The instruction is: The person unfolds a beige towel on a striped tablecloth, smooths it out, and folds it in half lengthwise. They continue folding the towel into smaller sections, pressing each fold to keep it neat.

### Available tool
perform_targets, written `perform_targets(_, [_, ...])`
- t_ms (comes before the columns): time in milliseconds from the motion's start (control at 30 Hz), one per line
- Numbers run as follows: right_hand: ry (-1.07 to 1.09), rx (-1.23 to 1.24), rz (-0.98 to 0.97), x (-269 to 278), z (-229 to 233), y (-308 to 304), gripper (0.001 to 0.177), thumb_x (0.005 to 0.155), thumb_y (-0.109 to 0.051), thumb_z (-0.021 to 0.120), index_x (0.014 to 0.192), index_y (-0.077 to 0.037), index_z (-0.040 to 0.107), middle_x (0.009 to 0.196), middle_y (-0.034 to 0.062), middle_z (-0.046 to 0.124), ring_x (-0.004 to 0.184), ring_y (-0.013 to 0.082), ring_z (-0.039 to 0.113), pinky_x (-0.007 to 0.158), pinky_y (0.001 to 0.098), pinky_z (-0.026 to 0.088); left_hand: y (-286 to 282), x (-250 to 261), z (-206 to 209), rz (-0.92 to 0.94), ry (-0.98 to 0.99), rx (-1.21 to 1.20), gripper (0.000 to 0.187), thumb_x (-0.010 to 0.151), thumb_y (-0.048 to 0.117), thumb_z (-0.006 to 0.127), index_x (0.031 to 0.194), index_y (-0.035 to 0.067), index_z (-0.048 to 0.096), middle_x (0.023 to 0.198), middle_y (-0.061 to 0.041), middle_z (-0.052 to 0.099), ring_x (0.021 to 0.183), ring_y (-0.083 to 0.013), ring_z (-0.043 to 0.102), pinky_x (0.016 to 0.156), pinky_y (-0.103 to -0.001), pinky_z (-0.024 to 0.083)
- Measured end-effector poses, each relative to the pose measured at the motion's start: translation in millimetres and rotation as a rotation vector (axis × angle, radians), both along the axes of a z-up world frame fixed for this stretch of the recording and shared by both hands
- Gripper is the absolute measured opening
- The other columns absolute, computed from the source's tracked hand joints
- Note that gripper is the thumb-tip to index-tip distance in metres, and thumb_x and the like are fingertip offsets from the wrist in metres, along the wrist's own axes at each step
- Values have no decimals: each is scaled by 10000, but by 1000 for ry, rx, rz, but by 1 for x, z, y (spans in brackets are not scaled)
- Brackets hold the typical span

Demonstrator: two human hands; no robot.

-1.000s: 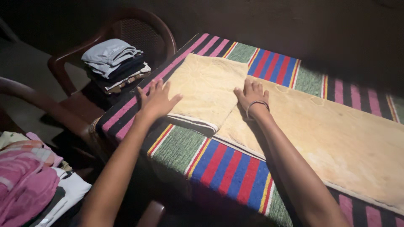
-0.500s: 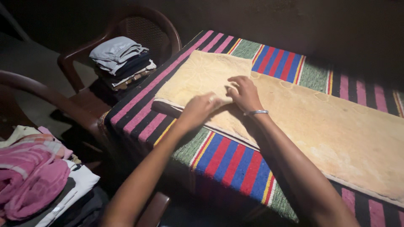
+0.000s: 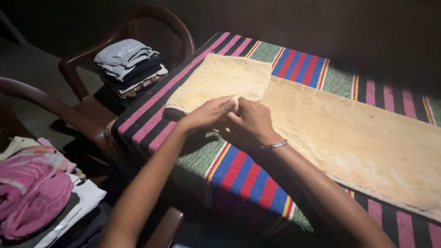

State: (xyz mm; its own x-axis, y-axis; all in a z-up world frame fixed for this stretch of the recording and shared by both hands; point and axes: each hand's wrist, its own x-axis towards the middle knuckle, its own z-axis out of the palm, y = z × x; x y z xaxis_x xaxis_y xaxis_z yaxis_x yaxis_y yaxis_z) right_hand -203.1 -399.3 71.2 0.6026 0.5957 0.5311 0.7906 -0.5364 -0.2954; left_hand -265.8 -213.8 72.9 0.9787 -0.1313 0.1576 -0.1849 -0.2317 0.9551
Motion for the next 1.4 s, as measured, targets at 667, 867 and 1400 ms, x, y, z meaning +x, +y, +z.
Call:
perform_targets(667, [303, -822, 10, 10, 20, -14, 550, 963, -549, 531, 1027, -61, 776, 999, 204, 751, 975, 404, 721, 847, 502, 568, 120, -52, -21, 505, -746, 1134, 398, 880, -35, 582, 1251, 60, 689, 1281, -145, 711, 1220, -277, 670, 1056, -458, 468])
perform_targets(867, [239, -864, 75, -8, 34, -19, 561, 984, -560, 491, 999, -74, 773, 952, 190, 759, 937, 396, 727, 826, 494, 569, 118, -56, -20, 557, -745, 1100, 543, 776, -163, 582, 1270, 34, 693, 1287, -142, 715, 1200, -293, 689, 1026, -442, 506])
perform_targets(1400, [-30, -187, 159, 4, -8, 3, 604, 1001, -507, 486, 1462, -117, 505, 1485, 214, 453, 1340, 397, 464, 1069, 527, 388, 64, -40, 5, 272, -464, 754, 349, 930, 340, 616, 1196, 123, 677, 1487, -84, 607, 1463, -260, 488, 1265, -477, 361])
